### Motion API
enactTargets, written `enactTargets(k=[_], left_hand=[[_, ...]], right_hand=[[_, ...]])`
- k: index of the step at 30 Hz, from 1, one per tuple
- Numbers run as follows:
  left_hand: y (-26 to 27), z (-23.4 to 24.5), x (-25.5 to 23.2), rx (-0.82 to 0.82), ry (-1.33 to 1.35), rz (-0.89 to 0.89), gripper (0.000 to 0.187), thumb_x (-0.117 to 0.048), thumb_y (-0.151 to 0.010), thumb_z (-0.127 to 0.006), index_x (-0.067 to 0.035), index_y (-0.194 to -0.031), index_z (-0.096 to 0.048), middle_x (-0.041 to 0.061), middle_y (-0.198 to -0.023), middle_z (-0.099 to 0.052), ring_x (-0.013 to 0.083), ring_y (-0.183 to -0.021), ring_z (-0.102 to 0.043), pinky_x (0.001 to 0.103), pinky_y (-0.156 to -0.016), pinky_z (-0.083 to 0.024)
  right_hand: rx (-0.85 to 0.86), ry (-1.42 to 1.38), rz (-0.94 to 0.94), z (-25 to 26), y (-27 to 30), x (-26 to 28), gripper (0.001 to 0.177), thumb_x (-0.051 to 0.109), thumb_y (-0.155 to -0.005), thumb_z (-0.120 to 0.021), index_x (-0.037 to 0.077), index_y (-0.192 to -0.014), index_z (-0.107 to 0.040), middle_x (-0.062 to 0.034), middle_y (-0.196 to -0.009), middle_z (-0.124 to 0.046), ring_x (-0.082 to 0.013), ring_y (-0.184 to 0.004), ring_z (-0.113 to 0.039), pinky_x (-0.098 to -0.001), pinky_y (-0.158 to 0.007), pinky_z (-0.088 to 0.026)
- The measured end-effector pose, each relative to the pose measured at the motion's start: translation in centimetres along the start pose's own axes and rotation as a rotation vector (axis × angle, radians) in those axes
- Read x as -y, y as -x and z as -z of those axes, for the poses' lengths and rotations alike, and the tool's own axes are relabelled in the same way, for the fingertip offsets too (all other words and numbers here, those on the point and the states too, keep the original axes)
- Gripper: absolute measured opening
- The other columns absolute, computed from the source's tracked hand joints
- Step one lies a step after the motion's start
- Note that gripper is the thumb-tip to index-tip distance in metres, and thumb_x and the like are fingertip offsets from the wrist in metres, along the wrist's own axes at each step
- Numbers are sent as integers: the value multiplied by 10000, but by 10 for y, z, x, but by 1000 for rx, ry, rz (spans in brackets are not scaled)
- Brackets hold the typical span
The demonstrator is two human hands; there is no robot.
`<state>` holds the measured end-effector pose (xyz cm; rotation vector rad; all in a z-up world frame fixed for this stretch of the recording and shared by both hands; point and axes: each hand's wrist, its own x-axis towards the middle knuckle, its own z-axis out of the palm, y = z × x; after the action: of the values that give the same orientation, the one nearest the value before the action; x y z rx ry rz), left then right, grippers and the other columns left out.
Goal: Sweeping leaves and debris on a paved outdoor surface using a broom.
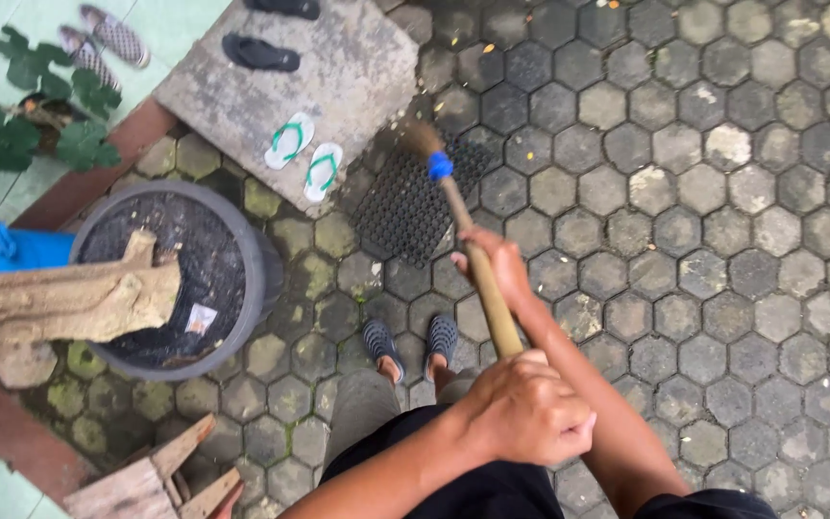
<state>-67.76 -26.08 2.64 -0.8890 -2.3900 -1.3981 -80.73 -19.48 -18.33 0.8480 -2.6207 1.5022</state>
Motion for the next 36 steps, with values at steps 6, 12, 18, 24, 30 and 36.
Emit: enactTargets(k=[6, 12, 18, 24, 30, 36], left_hand=[[-4, -28, 20, 139, 6, 99, 310, -47, -805, -560, -71, -498, -526, 55, -452, -477, 265, -425, -509, 505, -629, -516], [-6, -18, 79, 149, 17, -11, 343, -37, -765, -589, -126, -497, -395, 3, -445, -359, 221, -410, -394, 409, -536, -361], [-51, 19, 50, 193, 68, -71, 291, -110, -823, -596, -108, -531, -594, 4, -473, -519, 227, -426, -484, 415, -548, -438], [-87, 26, 75, 166, 36, 42, 256, -86, -839, -621, -79, -586, -583, 83, -560, -627, 296, -566, -658, 481, -664, -516], [-104, 64, 159, 206, 107, 90, 331, -14, -859, -591, -96, -549, -507, 10, -498, -521, 191, -481, -558, 473, -686, -547], [-97, 65, 184, 202, 145, -175, 223, -92, -767, -592, -130, -549, -567, 9, -532, -566, 233, -486, -514, 404, -580, -420]], right_hand=[[146, -129, -80, -34, 28, -48, 164, 187, -956, -712, 198, -1118, -732, -4, -1078, -782, -107, -677, -737, -275, -593, -620], [-193, -78, -282, -29, 0, -79, 234, 73, -874, -749, 211, -1063, -749, 32, -962, -777, -107, -779, -720, -274, -706, -571], [-316, -49, -151, 5, -37, -29, 133, 112, -912, -742, 132, -1041, -767, -111, -1049, -784, -202, -1027, -748, -312, -920, -584], [47, -179, -10, -11, -81, -26, 119, 191, -986, -626, 174, -1067, -711, -55, -1074, -759, -197, -885, -760, -319, -829, -565], [92, -348, -510, -25, -141, -58, 157, 109, -1034, -586, 74, -1115, -715, -57, -765, -717, -77, -506, -623, -182, -434, -516], [-349, 29, -225, -22, -156, -102, 114, 164, -952, -743, 149, -1063, -764, -161, -1120, -769, -338, -1218, -688, -406, -1093, -553]])
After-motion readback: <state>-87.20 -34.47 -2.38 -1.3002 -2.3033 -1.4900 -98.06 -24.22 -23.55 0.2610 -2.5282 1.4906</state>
